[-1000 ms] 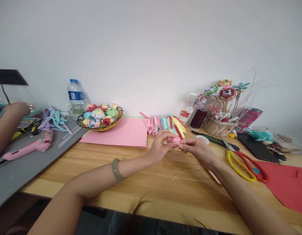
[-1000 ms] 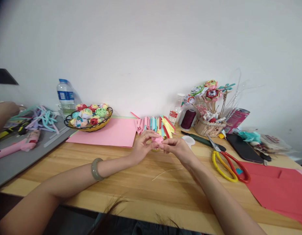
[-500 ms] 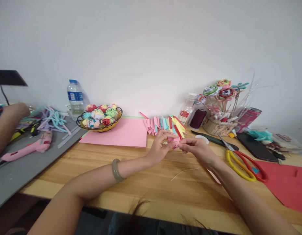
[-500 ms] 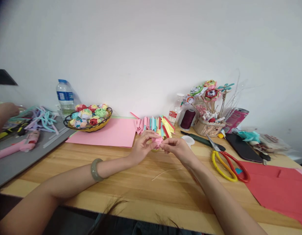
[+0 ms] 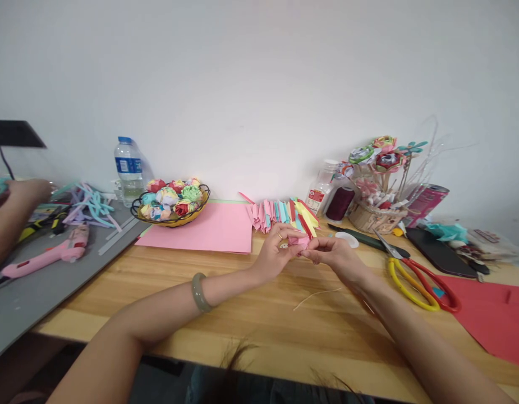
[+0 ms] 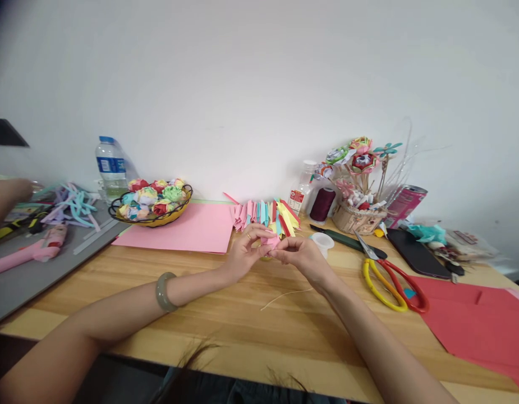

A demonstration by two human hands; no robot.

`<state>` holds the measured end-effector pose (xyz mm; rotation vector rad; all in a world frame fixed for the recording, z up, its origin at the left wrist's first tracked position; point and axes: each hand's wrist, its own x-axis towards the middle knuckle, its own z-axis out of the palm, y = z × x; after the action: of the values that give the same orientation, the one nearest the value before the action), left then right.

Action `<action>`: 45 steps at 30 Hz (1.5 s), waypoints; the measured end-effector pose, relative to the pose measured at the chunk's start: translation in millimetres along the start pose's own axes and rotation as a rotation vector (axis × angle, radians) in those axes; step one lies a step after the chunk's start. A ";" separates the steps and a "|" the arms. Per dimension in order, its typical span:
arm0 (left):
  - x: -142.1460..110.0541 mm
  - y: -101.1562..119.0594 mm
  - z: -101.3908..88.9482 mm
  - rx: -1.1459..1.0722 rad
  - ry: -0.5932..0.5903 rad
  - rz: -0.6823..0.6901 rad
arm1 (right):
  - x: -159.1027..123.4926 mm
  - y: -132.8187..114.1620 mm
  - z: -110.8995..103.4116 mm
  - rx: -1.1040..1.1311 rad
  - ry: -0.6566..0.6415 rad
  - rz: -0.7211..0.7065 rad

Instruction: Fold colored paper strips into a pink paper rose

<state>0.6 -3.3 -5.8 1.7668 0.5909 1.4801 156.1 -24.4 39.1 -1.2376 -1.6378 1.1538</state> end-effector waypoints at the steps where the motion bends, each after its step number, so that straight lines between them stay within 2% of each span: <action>1: 0.0 0.0 0.0 -0.002 0.000 -0.001 | -0.2 -0.3 0.5 -0.002 -0.002 -0.003; 11: 0.2 1.6 0.2 -0.005 0.024 -0.022 | -1.8 -3.7 1.6 -0.044 0.036 0.014; 16: 0.2 1.4 0.9 0.026 0.037 -0.011 | -1.4 -3.2 0.2 -0.069 0.013 -0.024; 22: 0.4 -2.4 0.6 0.003 0.031 -0.001 | 0.2 1.1 2.1 -0.048 0.034 -0.008; 27: 0.5 3.1 -0.9 0.043 0.031 -0.014 | 0.3 -1.0 3.5 -0.028 0.043 -0.018; 33: -2.9 3.5 -1.3 0.041 -0.040 -0.077 | -2.4 -7.8 0.5 -0.122 0.094 -0.007; 40: -1.4 0.2 -1.0 0.033 -0.042 -0.114 | -1.6 -4.6 -4.2 -0.054 0.074 -0.012; 42: -0.9 1.9 -1.0 -0.009 -0.051 -0.149 | -1.7 -2.9 -5.6 -0.034 0.085 -0.025; 45: -0.6 5.3 -0.8 -0.138 -0.056 -0.268 | -3.3 -2.1 -8.2 -0.041 0.179 -0.090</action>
<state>-1.0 -6.8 -2.0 1.5512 0.6526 1.2524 163.9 -26.1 43.3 -1.2424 -1.5733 0.9311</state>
